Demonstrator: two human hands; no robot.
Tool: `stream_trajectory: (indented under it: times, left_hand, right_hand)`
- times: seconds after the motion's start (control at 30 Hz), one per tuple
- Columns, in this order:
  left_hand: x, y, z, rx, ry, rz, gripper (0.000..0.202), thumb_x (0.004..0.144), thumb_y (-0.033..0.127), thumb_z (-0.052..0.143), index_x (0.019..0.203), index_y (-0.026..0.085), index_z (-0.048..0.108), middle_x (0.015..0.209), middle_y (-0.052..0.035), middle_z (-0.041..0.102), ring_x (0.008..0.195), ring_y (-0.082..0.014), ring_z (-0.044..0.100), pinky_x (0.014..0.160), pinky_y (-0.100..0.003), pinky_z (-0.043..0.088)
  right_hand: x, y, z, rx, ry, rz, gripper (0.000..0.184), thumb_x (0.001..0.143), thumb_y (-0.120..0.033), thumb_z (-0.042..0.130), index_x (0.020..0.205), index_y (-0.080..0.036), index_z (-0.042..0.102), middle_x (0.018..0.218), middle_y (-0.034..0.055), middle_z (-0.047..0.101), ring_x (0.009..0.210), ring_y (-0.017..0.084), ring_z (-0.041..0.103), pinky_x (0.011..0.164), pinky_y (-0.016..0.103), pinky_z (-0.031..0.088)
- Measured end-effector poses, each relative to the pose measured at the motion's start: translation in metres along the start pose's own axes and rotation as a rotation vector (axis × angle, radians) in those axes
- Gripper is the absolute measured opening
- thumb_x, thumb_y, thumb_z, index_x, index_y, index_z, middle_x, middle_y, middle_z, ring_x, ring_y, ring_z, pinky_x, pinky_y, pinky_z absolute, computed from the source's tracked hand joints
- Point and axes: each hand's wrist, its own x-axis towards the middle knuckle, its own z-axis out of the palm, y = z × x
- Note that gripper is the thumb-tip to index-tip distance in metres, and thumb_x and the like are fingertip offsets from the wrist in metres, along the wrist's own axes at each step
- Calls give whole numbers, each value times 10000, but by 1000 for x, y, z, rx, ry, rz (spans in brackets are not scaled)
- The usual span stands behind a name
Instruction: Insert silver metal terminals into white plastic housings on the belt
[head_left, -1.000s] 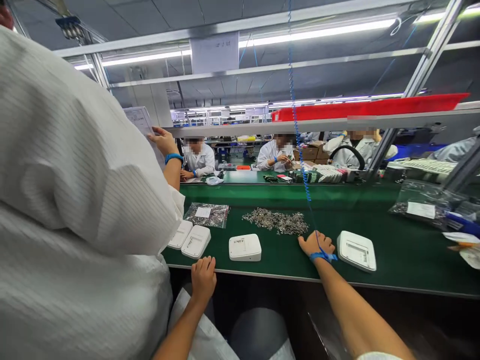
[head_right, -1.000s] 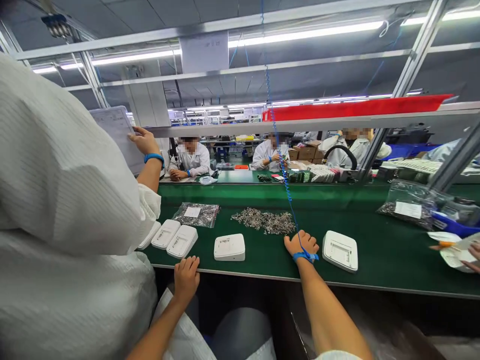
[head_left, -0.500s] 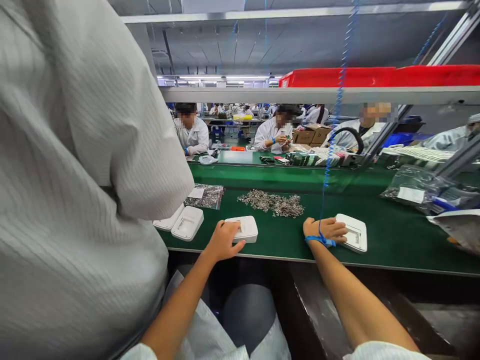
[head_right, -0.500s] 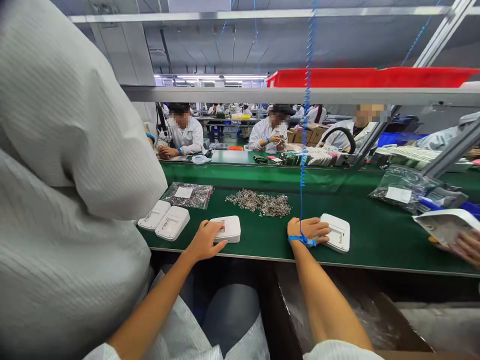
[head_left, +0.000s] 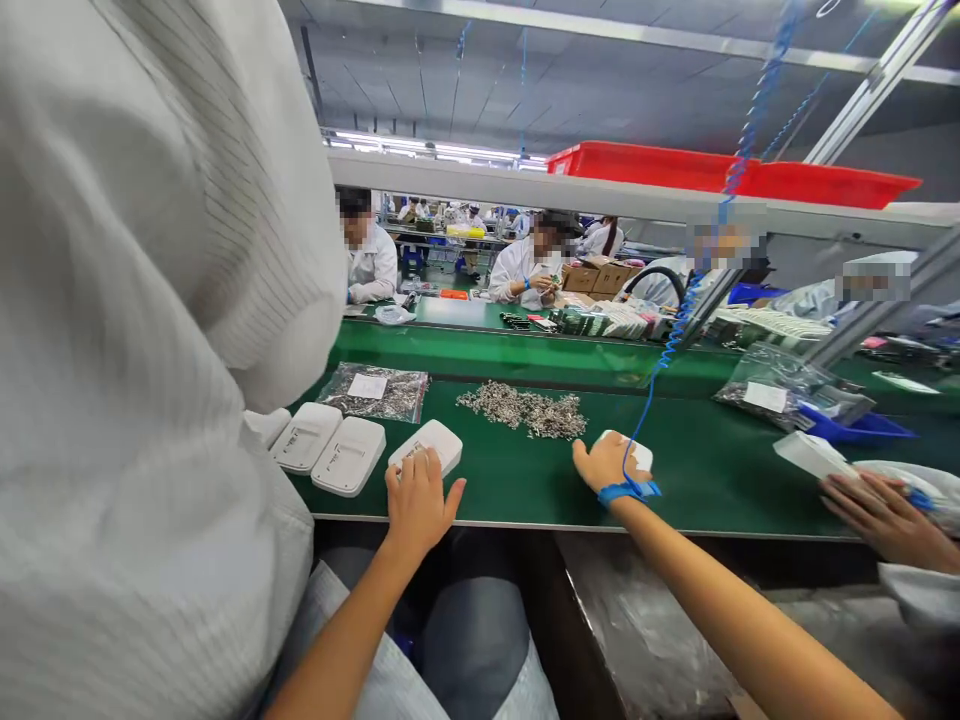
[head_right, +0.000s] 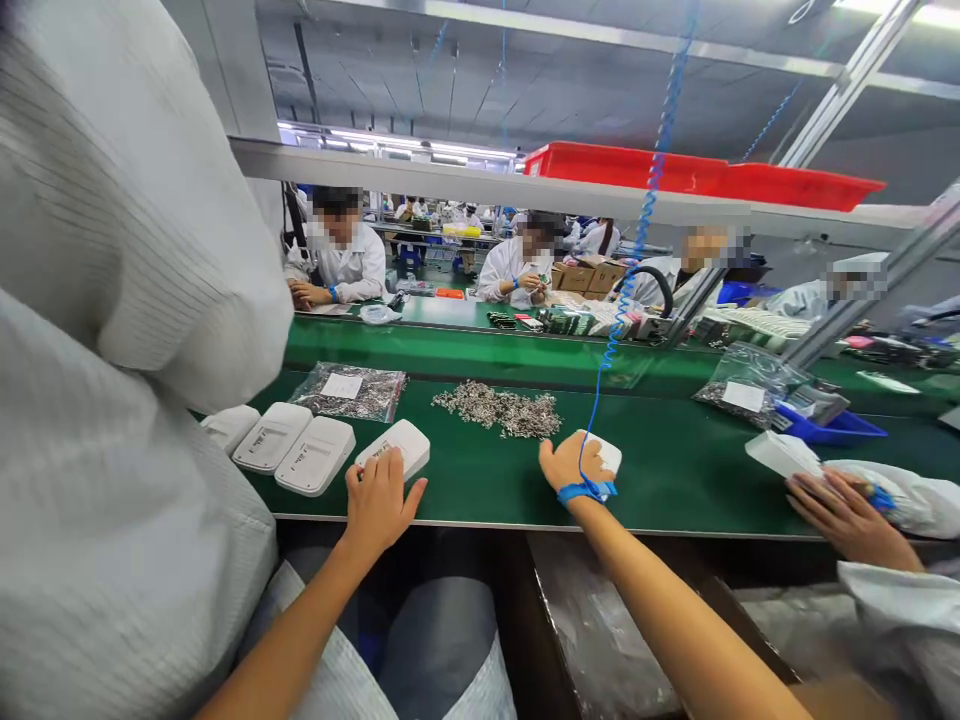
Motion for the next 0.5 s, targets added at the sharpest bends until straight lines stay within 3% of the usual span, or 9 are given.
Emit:
stream_trajectory:
  times: [0.1,0.2,0.3,0.4,0.5]
  left_hand:
    - [12,22,8,-64,41,-30,536,962,467,452,1300,55,508,1319,-254,527,1157,-405,490,952,-568,326]
    - [26,46,16,-306,-90,265,427,960,434,466,1250,130,541,1295,-170,560,1179,-327,488,959,-473,360]
    - [37,58,22,-502,-264,521,353,968,433,478,1218,194,551,1285,-93,582,1191,-254,492,959,-399,370]
    - [40,56,25,-569,-329,511,344,974,411,484,1252,213,520,1307,-65,580,1211,-237,483,983,-405,340]
    - [40,52,25,-612,-355,459,346,966,397,497,1259,214,514,1312,-61,582,1203,-240,482,986,-407,328]
  right_hand:
    - [-3,-17,-7,-8,-111,-194,478,900,-408,553,1193,-31,518,1146,254,561,1079,362,574,870,433,456]
    - [8,-40,-10,-15,-249,-428,317,888,-301,605,1136,-105,585,1062,148,644,1033,250,607,842,290,455]
    - [33,-60,-10,-54,-367,-586,108,888,-194,597,964,-171,671,928,58,695,904,188,639,801,246,441]
    - [56,-70,0,-111,-450,-674,60,863,-169,649,854,-183,706,888,43,711,880,186,649,772,241,440]
    - [65,-70,18,-154,-481,-722,51,858,-191,680,887,-191,722,913,52,717,909,204,653,757,249,445]
